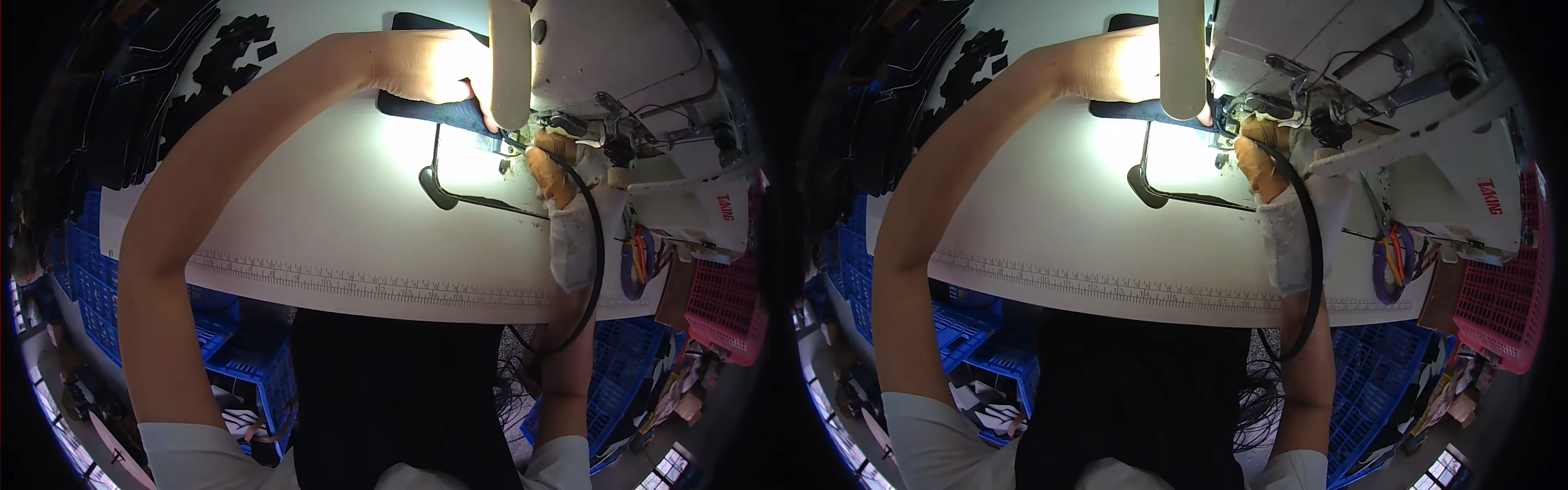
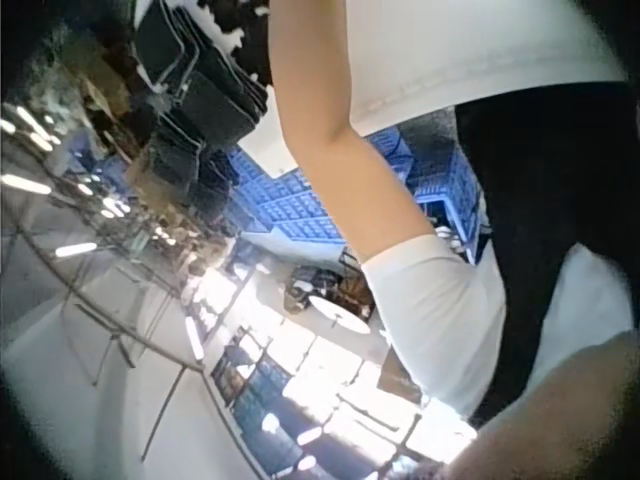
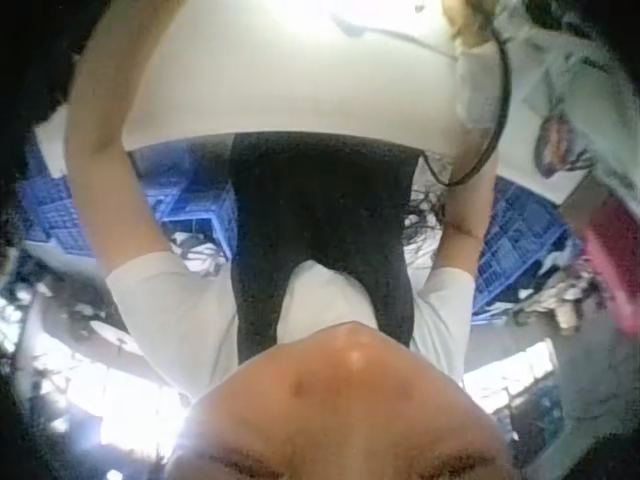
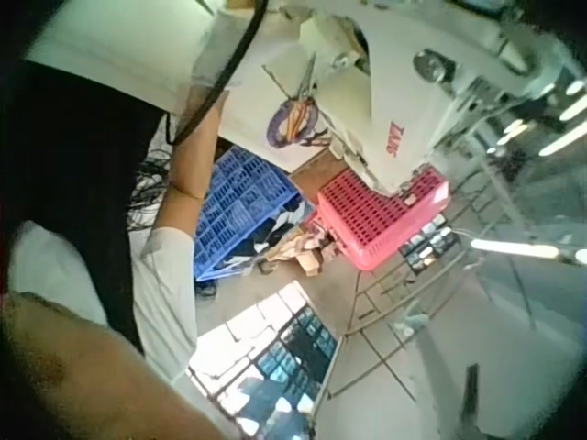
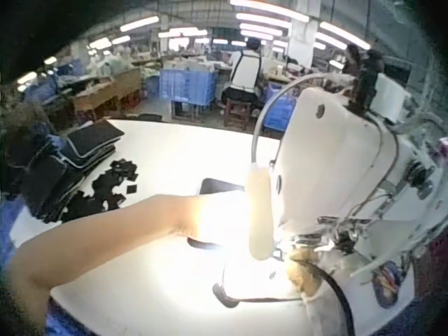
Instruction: Sewing shoe upper components together using an industrial sewing machine.
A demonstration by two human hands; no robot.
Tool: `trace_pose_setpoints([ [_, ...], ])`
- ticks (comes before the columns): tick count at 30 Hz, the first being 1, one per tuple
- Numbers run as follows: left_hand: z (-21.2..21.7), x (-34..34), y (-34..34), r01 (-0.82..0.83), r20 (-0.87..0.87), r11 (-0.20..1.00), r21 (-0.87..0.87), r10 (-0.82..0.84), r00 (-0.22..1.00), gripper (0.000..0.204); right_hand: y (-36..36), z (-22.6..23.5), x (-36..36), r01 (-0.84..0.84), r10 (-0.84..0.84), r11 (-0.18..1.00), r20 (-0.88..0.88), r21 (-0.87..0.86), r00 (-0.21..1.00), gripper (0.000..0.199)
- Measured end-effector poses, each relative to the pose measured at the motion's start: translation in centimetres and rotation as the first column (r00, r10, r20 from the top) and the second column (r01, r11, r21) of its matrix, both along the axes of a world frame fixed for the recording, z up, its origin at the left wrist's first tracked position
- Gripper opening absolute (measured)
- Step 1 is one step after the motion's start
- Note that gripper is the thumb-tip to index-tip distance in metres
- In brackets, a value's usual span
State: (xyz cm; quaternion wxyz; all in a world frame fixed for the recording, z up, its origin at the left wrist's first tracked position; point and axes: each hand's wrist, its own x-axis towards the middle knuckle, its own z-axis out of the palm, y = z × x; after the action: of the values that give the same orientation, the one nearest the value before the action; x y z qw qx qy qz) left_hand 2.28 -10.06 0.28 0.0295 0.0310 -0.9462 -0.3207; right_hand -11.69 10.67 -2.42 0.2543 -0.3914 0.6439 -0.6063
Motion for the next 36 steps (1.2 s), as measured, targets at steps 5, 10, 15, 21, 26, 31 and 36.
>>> trace_pose_setpoints([
  [5, -0.1, 0.0, 0.8, -0.074, 0.062, 0.997, 0.037, 0.072, 0.995, 0.047, 0.2, 0.6, 1.2, 0.061, -0.050, 0.996, -0.163, 0.061, 0.985, 0.020],
  [10, -1.3, 0.0, 0.5, -0.065, -0.121, 0.996, -0.067, 0.056, 0.991, 0.042, 0.1, 0.5, 1.4, 0.087, -0.071, 0.993, -0.171, 0.085, 0.983, 0.021],
  [15, -3.4, -0.1, 0.1, 0.008, -0.441, 0.952, -0.305, -0.149, 0.885, 0.035, -0.3, -0.6, 0.4, 0.058, -0.056, 0.998, -0.198, 0.005, 0.979, 0.022],
  [21, -3.3, 0.8, 0.8, -0.043, -0.163, 0.922, -0.384, -0.022, 0.986, 0.025, -0.9, -1.7, -0.2, 0.073, -0.070, 0.995, 0.053, -0.061, 0.996, 0.021],
  [26, -3.5, 1.6, 1.9, -0.078, -0.256, 0.809, -0.583, -0.092, 0.962, 0.027, -0.4, -2.1, -0.1, 0.064, -0.073, 0.996, -0.144, -0.065, 0.987, 0.023],
  [31, -3.7, 2.0, 3.3, -0.167, -0.404, 0.808, -0.566, -0.095, 0.910, 0.028, 0.0, -2.1, 0.2, 0.053, -0.086, 0.995, -0.413, -0.090, 0.907, 0.025],
  [36, -3.0, 2.6, 4.2, -0.109, -0.131, 0.871, -0.480, 0.051, 0.990, 0.032, 0.3, -1.5, 0.4, 0.095, -0.078, 0.995, -0.462, 0.012, 0.883, 0.026],
])
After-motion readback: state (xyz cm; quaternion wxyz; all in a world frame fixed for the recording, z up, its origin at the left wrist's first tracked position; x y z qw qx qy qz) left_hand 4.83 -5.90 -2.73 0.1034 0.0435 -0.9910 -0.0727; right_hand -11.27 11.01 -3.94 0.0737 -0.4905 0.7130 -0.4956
